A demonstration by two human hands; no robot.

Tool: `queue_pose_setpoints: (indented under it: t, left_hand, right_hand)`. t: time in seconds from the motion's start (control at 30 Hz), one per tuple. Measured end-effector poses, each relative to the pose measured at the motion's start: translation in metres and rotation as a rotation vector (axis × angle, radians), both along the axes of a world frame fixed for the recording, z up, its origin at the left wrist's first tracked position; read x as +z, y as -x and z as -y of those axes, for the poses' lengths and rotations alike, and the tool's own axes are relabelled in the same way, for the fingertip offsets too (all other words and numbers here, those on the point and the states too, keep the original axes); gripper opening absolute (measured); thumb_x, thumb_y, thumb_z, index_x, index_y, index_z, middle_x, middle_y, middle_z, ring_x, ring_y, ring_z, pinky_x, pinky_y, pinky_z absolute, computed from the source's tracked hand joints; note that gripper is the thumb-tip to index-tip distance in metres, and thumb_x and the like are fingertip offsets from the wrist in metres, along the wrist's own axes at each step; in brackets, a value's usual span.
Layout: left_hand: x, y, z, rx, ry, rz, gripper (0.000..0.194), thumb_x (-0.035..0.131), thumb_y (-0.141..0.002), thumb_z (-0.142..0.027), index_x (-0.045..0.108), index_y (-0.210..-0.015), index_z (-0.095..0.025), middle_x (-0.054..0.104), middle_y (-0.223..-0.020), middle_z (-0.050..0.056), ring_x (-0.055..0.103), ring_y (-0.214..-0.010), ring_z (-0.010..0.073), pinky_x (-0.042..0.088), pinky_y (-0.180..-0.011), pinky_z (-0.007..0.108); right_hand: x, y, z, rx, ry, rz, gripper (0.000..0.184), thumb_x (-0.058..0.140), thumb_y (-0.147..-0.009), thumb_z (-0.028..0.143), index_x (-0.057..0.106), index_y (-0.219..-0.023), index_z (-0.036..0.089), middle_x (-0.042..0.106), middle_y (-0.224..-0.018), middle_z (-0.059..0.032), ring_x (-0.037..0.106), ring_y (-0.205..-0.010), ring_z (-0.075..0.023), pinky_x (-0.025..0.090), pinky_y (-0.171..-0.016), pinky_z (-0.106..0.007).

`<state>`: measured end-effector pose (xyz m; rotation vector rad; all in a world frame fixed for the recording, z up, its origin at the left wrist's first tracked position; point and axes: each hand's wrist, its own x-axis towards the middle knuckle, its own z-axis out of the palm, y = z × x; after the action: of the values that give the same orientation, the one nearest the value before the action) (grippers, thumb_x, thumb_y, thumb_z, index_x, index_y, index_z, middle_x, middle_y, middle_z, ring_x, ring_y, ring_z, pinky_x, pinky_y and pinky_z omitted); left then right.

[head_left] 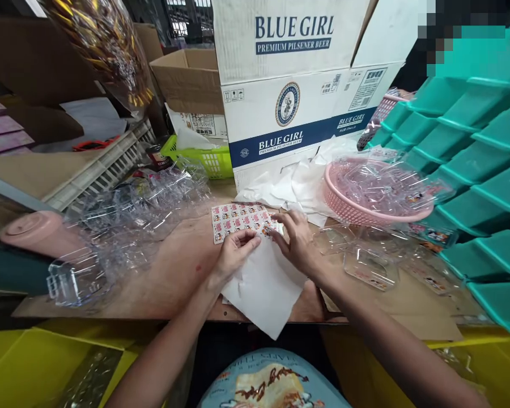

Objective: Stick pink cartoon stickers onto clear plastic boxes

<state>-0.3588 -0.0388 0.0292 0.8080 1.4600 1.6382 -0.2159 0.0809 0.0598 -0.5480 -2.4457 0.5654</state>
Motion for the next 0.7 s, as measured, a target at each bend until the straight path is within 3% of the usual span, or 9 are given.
queue_pose_setpoints:
  t: [0.1, 0.17, 0.23, 0.37, 0.43, 0.53, 0.63, 0.7]
  left_hand:
    - [0.001, 0.000, 0.002, -0.045, -0.054, 0.033, 0.024, 0.073, -0.080, -0.039, 0.072, -0.085, -0.016, 0.070, -0.083, 0.003, 0.061, -0.074, 0.0133, 0.048, -0.074, 0.025]
    - [0.001, 0.002, 0.004, -0.049, -0.102, -0.075, 0.022, 0.069, -0.085, -0.037, 0.073, -0.085, -0.016, 0.069, -0.085, 0.004, 0.061, -0.079, 0.0151, 0.048, -0.078, 0.026]
    - [0.000, 0.004, 0.005, -0.037, -0.132, -0.233, 0.018, 0.065, -0.088, -0.032, 0.073, -0.087, -0.016, 0.067, -0.089, 0.005, 0.061, -0.087, 0.0170, 0.047, -0.082, 0.027]
    - [-0.004, 0.005, 0.008, -0.054, -0.129, -0.427, 0.016, 0.058, -0.093, -0.025, 0.072, -0.094, -0.017, 0.064, -0.093, 0.006, 0.060, -0.091, 0.0173, 0.046, -0.084, 0.027]
    - [-0.008, 0.008, 0.009, -0.063, -0.126, -0.462, 0.017, 0.056, -0.093, -0.025, 0.071, -0.094, -0.018, 0.063, -0.094, 0.006, 0.060, -0.091, 0.0173, 0.046, -0.083, 0.027]
    - [-0.015, 0.018, 0.012, 0.013, -0.066, -0.576, 0.017, 0.055, -0.093, -0.024, 0.071, -0.092, -0.018, 0.062, -0.092, 0.007, 0.059, -0.089, 0.0187, 0.047, -0.085, 0.031]
    - [-0.013, 0.022, 0.014, 0.274, 0.032, -0.711, 0.018, 0.063, -0.087, -0.027, 0.073, -0.099, -0.018, 0.062, -0.099, 0.010, 0.057, -0.101, 0.0245, 0.044, -0.098, 0.041]
    - [-0.002, 0.013, 0.013, 0.235, 0.064, -0.552, 0.024, 0.065, -0.087, -0.037, 0.075, -0.094, -0.017, 0.065, -0.100, 0.012, 0.058, -0.104, 0.0271, 0.043, -0.100, 0.045]
  right_hand:
    - [-0.002, 0.005, 0.011, 0.064, -0.213, -0.049, 0.021, 0.054, -0.097, 0.029, 0.069, -0.106, 0.018, 0.069, -0.100, -0.0124, 0.054, -0.096, -0.0277, 0.037, -0.092, -0.047]
    - [-0.006, 0.009, 0.014, 0.109, -0.191, -0.084, 0.020, 0.056, -0.097, 0.030, 0.072, -0.098, 0.018, 0.070, -0.091, -0.0105, 0.055, -0.089, -0.0255, 0.040, -0.086, -0.044]
    - [-0.010, 0.013, 0.014, 0.146, -0.072, -0.144, 0.021, 0.058, -0.096, 0.032, 0.074, -0.091, 0.019, 0.070, -0.085, -0.0098, 0.056, -0.085, -0.0239, 0.041, -0.082, -0.041]
    - [-0.019, 0.021, 0.007, 0.142, 0.443, -0.295, 0.028, 0.071, -0.085, 0.042, 0.074, -0.071, 0.018, 0.068, -0.070, -0.0054, 0.057, -0.069, -0.0186, 0.044, -0.069, -0.033]
    - [-0.023, 0.022, -0.002, 0.092, 0.607, -0.346, 0.034, 0.070, -0.085, 0.045, 0.070, -0.066, 0.017, 0.064, -0.062, -0.0026, 0.055, -0.059, -0.0157, 0.043, -0.060, -0.030]
    - [-0.025, 0.020, -0.017, -0.022, 0.657, -0.446, 0.036, 0.061, -0.090, 0.046, 0.067, -0.071, 0.017, 0.063, -0.063, -0.0013, 0.055, -0.057, -0.0141, 0.043, -0.057, -0.027]
    - [-0.020, 0.017, -0.023, -0.142, 0.643, -0.573, 0.028, 0.062, -0.091, 0.044, 0.067, -0.082, 0.018, 0.064, -0.075, -0.0014, 0.057, -0.068, -0.0146, 0.045, -0.065, -0.027]
    - [-0.014, 0.015, -0.018, -0.163, 0.568, -0.618, 0.023, 0.064, -0.090, 0.042, 0.069, -0.087, 0.020, 0.064, -0.082, -0.0021, 0.058, -0.076, -0.0162, 0.046, -0.073, -0.030]
